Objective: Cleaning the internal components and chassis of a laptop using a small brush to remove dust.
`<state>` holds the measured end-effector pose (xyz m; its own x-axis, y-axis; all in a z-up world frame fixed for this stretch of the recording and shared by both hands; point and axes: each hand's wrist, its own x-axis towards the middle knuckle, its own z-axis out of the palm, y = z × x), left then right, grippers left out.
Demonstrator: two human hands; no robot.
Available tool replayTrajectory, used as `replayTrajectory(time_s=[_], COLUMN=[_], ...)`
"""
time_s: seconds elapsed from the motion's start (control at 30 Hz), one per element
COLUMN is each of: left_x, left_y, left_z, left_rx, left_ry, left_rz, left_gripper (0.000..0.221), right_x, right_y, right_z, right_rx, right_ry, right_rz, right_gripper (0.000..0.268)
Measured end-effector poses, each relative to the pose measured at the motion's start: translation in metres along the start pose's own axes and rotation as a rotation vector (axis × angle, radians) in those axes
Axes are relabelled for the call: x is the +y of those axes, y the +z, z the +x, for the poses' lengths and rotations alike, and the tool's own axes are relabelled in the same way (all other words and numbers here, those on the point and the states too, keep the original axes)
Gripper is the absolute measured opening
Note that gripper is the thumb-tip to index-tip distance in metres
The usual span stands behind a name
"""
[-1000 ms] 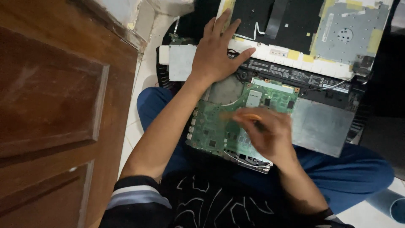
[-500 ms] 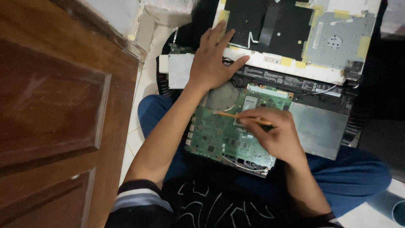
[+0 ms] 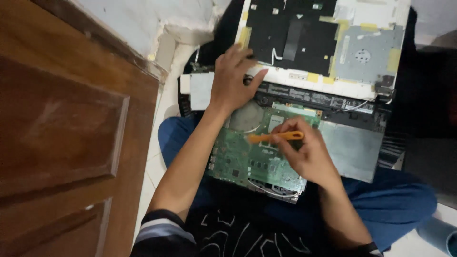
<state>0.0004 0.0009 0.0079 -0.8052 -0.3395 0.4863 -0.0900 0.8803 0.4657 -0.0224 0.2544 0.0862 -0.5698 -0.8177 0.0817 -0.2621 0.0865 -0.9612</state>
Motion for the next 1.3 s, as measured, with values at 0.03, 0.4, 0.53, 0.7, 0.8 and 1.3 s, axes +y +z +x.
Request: replayTrajectory(time_s=[0.03, 0.4, 0.53, 0.7, 0.8, 1.3], left_x=[0.002, 0.004, 0.012, 0.008, 0.008, 0.004], left_y=[0.0, -0.005, -0.014, -0.012, -0.01, -0.007], left_z=[0.0, -0.007, -0.004, -0.003, -0.005, -0.006], left_rx=[0.08, 0.001, -0.181, -0.233, -0.157, -0.135], left_ry=[0.069, -0.065, -0.054, -0.032, 0.039, 0.075], left_rz=[0.022, -0.452, -0.284, -0.297, -0.242, -0.25], left_gripper=[0.035, 0.003, 0.01, 0.01, 0.013, 0.012], right_x=[0.004, 0.006, 0.002, -0.005, 0.003, 0.005], right_y=[0.001, -0.008, -0.003, -0.004, -0.011, -0.024], right_z=[0.0, -0.004, -0.001, 0.001, 0.0, -0.004], right_rx=[-0.004, 0.212, 0.199, 0.134, 0.003, 0.206], right_ry=[-0.039, -0.151, -0.106, -0.131, -0.076, -0.168], right_rz=[0.018, -0.177, 0.083, 0.364, 0.283, -0.251], right_gripper=[0.016, 0.024, 0.028, 0.018, 0.018, 0.009])
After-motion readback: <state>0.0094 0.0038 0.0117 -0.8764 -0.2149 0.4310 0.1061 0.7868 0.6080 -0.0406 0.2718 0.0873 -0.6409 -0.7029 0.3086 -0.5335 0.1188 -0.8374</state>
